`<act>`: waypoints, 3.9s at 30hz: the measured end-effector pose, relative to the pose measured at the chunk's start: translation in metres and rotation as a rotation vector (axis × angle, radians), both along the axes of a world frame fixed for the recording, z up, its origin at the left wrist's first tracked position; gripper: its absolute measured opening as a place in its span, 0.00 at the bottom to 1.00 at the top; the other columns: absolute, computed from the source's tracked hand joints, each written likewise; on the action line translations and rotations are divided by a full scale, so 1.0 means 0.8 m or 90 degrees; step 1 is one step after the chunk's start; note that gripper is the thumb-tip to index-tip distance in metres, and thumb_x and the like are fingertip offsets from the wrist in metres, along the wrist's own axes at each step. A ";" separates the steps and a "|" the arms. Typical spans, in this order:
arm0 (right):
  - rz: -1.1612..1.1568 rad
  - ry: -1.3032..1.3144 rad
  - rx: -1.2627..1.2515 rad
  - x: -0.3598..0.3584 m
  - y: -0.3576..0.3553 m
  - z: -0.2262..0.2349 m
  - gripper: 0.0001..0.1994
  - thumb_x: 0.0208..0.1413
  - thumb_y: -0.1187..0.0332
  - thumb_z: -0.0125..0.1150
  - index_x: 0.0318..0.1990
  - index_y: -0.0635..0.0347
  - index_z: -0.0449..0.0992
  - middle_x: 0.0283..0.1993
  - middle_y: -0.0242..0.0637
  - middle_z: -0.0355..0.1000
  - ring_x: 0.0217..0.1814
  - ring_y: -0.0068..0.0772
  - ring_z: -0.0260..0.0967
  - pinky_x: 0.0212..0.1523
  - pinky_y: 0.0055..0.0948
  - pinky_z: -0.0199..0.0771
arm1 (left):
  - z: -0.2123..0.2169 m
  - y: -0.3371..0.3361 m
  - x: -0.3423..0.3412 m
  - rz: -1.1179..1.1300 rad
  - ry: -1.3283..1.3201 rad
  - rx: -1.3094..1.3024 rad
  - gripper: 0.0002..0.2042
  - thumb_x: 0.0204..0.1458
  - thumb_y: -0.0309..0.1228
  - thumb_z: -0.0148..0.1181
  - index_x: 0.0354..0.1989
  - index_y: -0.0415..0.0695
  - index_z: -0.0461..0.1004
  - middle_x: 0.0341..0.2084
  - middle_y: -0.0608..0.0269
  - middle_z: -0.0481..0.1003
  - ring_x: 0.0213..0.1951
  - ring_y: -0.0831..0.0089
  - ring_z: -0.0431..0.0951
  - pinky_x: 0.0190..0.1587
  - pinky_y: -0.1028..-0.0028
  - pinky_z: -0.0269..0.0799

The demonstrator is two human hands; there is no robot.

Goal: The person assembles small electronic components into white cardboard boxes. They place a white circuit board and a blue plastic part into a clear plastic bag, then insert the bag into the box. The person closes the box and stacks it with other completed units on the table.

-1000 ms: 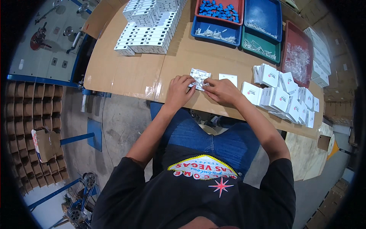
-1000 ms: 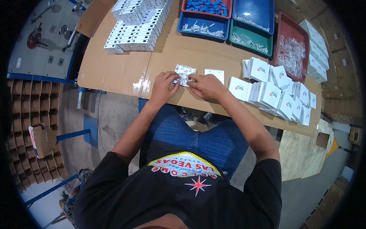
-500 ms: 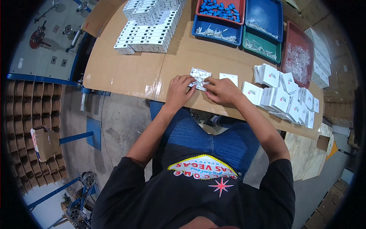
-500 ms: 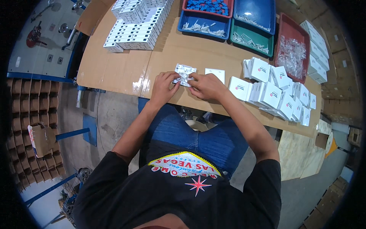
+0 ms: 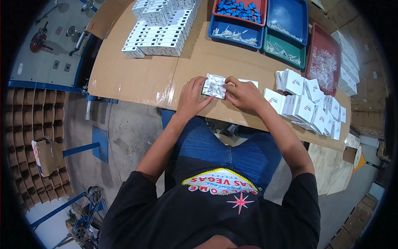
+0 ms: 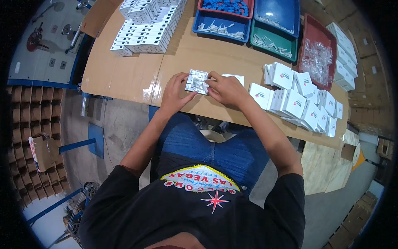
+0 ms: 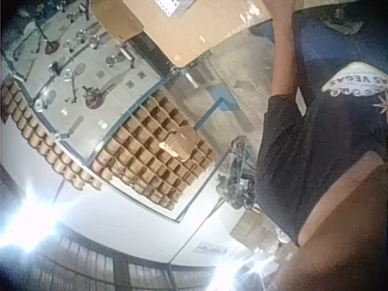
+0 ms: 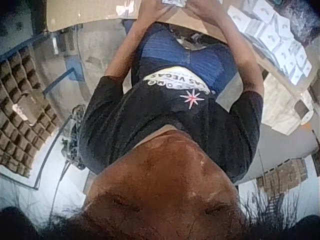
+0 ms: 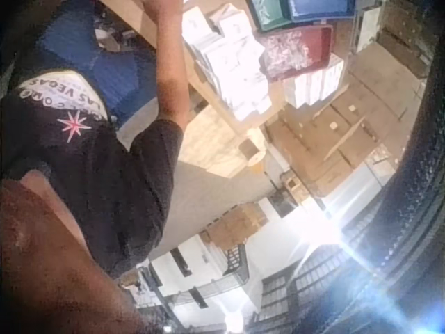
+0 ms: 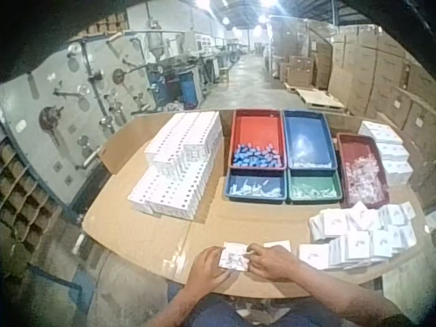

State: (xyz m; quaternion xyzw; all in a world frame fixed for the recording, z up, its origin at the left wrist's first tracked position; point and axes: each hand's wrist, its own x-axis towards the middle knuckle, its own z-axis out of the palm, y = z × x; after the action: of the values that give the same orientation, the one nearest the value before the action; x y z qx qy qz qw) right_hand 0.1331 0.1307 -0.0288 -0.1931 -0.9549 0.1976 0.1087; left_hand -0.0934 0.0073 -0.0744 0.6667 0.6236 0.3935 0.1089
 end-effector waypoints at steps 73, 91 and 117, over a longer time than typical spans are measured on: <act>-0.289 0.658 -0.914 -0.012 0.067 0.089 0.14 0.67 0.70 0.61 0.56 0.67 0.77 0.53 0.45 0.80 0.47 0.33 0.80 0.50 0.30 0.84 | 0.009 0.009 -0.002 0.049 0.151 -0.090 0.45 0.41 0.54 0.76 0.66 0.39 0.68 0.62 0.52 0.69 0.65 0.55 0.67 0.68 0.53 0.57; -0.220 0.509 -0.809 -0.043 0.011 0.053 0.19 0.58 0.84 0.66 0.57 0.67 0.73 0.61 0.43 0.74 0.56 0.25 0.74 0.60 0.26 0.75 | 0.007 0.007 -0.004 0.055 0.114 -0.060 0.44 0.39 0.53 0.76 0.66 0.45 0.69 0.61 0.57 0.69 0.62 0.56 0.68 0.66 0.55 0.59; -0.288 0.225 -0.179 -0.098 -0.008 -0.047 0.16 0.49 0.72 0.68 0.48 0.58 0.81 0.50 0.39 0.76 0.55 0.48 0.72 0.56 0.44 0.70 | 0.001 0.006 -0.007 0.057 0.117 -0.070 0.44 0.40 0.54 0.76 0.66 0.45 0.70 0.63 0.57 0.69 0.65 0.56 0.67 0.68 0.55 0.58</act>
State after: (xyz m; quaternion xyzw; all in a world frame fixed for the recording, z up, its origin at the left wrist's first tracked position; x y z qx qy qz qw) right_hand 0.0544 0.1240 -0.0667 -0.3766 -0.8174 0.3289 0.2860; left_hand -0.0993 0.0118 -0.0732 0.6641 0.6810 0.3003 0.0703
